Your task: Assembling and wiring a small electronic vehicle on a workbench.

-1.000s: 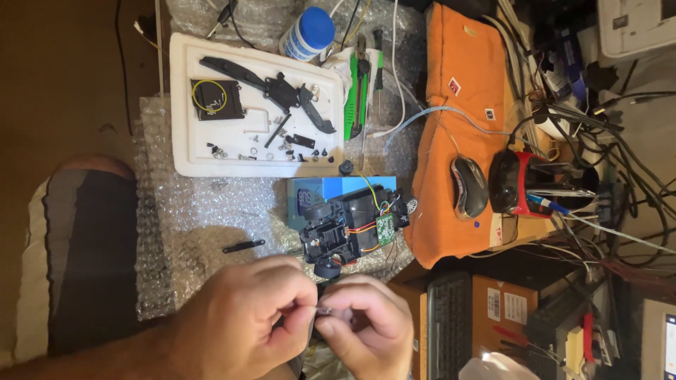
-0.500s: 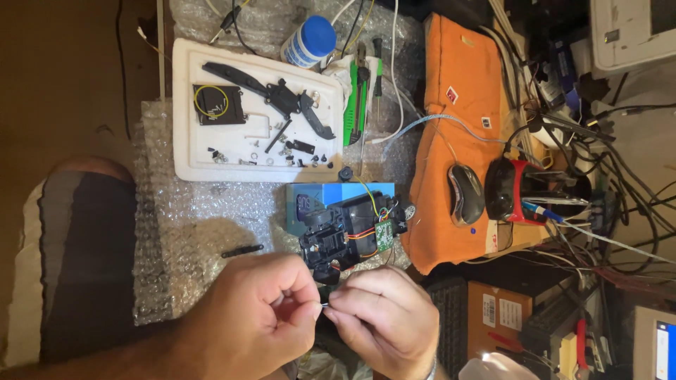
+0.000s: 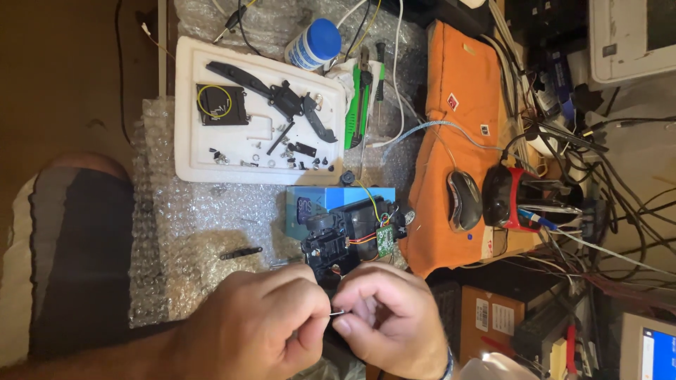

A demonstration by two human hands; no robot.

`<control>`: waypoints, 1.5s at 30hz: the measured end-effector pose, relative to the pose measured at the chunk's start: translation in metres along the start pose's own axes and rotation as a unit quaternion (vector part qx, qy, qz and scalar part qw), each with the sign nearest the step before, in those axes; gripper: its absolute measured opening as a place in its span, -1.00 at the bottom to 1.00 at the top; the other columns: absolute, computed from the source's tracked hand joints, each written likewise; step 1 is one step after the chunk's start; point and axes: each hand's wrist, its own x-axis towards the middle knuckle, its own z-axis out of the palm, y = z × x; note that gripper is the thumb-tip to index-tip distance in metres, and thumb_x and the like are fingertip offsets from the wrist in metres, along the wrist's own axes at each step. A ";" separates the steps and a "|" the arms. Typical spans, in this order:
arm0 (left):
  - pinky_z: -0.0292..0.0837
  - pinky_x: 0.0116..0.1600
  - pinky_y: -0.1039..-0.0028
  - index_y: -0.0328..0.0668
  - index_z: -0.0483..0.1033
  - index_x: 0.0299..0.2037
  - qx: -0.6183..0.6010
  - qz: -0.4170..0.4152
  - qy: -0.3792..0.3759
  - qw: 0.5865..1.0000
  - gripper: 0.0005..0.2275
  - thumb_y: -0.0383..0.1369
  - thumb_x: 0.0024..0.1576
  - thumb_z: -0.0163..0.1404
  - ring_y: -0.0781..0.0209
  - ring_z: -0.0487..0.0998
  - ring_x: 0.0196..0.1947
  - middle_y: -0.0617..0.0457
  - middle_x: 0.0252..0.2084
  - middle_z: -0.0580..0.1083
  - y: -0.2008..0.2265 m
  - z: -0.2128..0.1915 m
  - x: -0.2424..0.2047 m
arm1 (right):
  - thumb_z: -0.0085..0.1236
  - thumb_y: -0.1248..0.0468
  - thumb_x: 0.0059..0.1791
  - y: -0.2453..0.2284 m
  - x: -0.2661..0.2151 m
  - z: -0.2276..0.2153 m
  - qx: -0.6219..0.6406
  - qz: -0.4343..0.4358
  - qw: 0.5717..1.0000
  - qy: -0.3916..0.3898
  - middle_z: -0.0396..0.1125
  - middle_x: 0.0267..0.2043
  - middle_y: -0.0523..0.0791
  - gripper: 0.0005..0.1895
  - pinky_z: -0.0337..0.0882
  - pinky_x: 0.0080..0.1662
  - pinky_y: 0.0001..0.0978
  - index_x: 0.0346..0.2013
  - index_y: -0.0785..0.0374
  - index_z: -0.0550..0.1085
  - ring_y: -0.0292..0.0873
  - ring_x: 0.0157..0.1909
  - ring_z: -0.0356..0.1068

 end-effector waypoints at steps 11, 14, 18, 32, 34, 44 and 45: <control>0.26 -0.50 0.42 -0.04 0.38 -0.59 -0.102 -0.198 0.008 0.975 -0.90 -0.48 -0.08 -0.01 0.31 0.37 -0.63 0.21 -0.64 0.39 0.006 0.003 0.000 | 0.16 0.21 0.01 -0.010 0.000 0.010 -0.149 -0.133 0.978 0.058 0.43 -0.39 -0.14 -0.88 0.47 -0.28 -0.46 -0.37 0.18 0.52 -0.20 -0.39 0.45; 0.27 -0.49 0.40 -0.04 0.38 -0.60 -0.109 -0.209 0.000 0.972 -0.91 -0.45 -0.08 -0.02 0.30 0.40 -0.62 0.20 -0.64 0.41 0.005 0.006 -0.003 | 0.12 0.17 0.02 -0.008 0.001 0.012 -0.100 -0.093 0.990 0.045 0.39 -0.43 -0.15 -0.82 0.39 -0.34 -0.46 -0.42 0.17 0.49 -0.22 -0.43 0.38; 0.28 -0.46 0.39 -0.02 0.37 -0.55 -0.096 -0.150 -0.002 0.984 -0.91 -0.43 -0.04 0.00 0.24 0.41 -0.60 0.18 -0.60 0.39 0.005 0.007 -0.005 | 0.10 0.09 0.03 -0.006 0.002 0.011 -0.022 -0.031 0.999 0.012 0.35 -0.46 -0.18 -0.75 0.26 -0.41 -0.44 -0.46 0.14 0.45 -0.25 -0.51 0.24; 0.27 -0.57 0.56 -0.03 0.56 -0.49 -0.172 -0.342 0.006 0.924 -0.92 -0.41 0.04 0.09 0.44 0.33 -0.67 0.23 -0.62 0.42 -0.035 -0.009 -0.016 | 0.21 0.31 -0.08 -0.003 0.018 -0.011 -0.198 0.085 0.976 0.042 0.30 -0.55 -0.28 -0.91 0.26 -0.41 -0.54 -0.50 0.12 0.52 -0.38 -0.54 0.20; 0.26 -0.56 0.53 -0.04 0.57 -0.50 -0.185 -0.376 -0.005 0.908 -0.91 -0.40 0.06 0.09 0.42 0.33 -0.66 0.22 -0.64 0.43 -0.039 -0.005 -0.014 | 0.23 0.33 -0.11 -0.006 0.022 -0.009 -0.223 0.111 0.967 0.051 0.25 -0.59 -0.30 -0.92 0.24 -0.42 -0.53 -0.51 0.11 0.54 -0.38 -0.55 0.19; 0.32 -0.49 0.48 0.02 0.60 -0.38 -0.196 -0.438 -0.023 0.877 -0.95 -0.29 0.02 0.12 0.39 0.35 -0.66 0.24 -0.52 0.50 -0.041 0.008 -0.006 | 0.24 0.35 -0.14 -0.012 0.042 -0.006 -0.225 0.156 0.962 -0.003 0.38 -0.59 -0.30 -0.91 0.31 -0.46 -0.55 -0.53 0.11 0.57 -0.42 -0.59 0.26; 0.34 -0.48 0.47 0.02 0.58 -0.38 -0.198 -0.440 -0.026 0.875 -0.95 -0.30 0.01 0.13 0.39 0.37 -0.65 0.25 -0.54 0.50 -0.040 0.009 -0.004 | 0.24 0.32 -0.13 -0.010 0.041 -0.007 -0.222 0.169 0.960 -0.012 0.38 -0.60 -0.32 -0.91 0.31 -0.45 -0.56 -0.54 0.08 0.57 -0.43 -0.59 0.25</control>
